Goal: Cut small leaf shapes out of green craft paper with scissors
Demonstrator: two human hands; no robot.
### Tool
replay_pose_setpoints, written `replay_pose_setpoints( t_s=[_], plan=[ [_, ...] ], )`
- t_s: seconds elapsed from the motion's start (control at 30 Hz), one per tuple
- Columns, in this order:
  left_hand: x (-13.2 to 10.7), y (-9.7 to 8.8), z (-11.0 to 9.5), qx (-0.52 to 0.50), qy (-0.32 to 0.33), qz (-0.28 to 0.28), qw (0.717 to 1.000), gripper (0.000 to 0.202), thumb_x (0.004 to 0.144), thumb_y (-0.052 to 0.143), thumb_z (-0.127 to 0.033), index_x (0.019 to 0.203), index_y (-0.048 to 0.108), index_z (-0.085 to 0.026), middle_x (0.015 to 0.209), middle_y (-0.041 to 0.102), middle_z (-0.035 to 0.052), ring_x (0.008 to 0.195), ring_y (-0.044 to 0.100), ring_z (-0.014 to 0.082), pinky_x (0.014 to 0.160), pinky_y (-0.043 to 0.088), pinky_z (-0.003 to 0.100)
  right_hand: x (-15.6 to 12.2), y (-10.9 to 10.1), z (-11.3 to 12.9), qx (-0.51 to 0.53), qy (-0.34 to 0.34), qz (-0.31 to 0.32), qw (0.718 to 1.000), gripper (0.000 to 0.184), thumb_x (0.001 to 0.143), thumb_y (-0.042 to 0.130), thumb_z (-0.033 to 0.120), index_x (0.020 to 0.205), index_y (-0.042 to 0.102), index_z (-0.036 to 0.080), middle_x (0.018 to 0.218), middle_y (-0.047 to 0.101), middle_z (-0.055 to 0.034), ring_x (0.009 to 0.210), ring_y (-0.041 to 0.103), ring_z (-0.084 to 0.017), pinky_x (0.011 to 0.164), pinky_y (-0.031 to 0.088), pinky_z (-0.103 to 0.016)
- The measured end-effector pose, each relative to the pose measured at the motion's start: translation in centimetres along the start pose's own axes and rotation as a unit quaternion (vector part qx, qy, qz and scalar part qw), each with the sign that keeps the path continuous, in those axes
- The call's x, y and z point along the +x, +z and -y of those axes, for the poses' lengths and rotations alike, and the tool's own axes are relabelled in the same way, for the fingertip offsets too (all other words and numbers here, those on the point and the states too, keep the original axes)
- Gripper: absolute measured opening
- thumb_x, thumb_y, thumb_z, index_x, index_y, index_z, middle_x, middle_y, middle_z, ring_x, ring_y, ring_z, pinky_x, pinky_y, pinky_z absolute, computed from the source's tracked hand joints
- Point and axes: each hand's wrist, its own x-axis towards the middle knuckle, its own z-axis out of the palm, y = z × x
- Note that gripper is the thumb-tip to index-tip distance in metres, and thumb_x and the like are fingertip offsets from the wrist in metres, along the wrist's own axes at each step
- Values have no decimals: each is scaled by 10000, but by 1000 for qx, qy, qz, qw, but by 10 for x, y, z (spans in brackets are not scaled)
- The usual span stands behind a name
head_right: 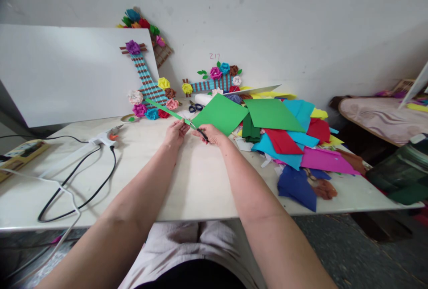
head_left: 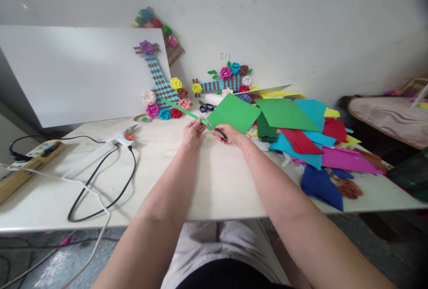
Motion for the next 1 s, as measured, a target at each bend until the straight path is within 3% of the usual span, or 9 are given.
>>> replay_pose_setpoints(
  t_s=[0.33, 0.53, 0.77, 1.0],
  plan=[
    [3, -5, 0, 7, 0, 19, 1000, 158, 685, 704, -188, 704, 561, -125, 651, 632, 31, 590, 618, 119, 663, 499, 264, -5, -1, 5, 2, 21, 11, 1000, 166, 740, 597, 256, 654, 495, 157, 390, 402, 84, 297, 334, -41, 295, 240, -154],
    [6, -7, -2, 13, -12, 14, 1000, 132, 694, 676, -141, 675, 547, -117, 627, 623, 36, 580, 619, 125, 650, 504, 267, -8, -2, 7, 1, 25, 17, 1000, 157, 746, 595, 227, 648, 496, 154, 390, 405, 83, 298, 336, -38, 298, 243, -151],
    [3, -7, -3, 21, -11, 24, 999, 150, 684, 682, -145, 651, 536, -131, 581, 598, 10, 526, 593, 104, 624, 510, 256, -4, -8, -3, 13, 20, 50, 998, 230, 770, 600, 335, 687, 472, 164, 455, 474, 65, 306, 366, -30, 274, 176, -151],
    [0, -3, -2, 13, -5, 13, 1000, 191, 653, 722, -171, 653, 534, -141, 554, 573, -13, 512, 578, 91, 616, 512, 241, -6, -7, -3, 33, 14, 60, 998, 267, 788, 589, 410, 767, 510, 155, 499, 521, 54, 332, 421, -39, 276, 231, -152]
  ],
)
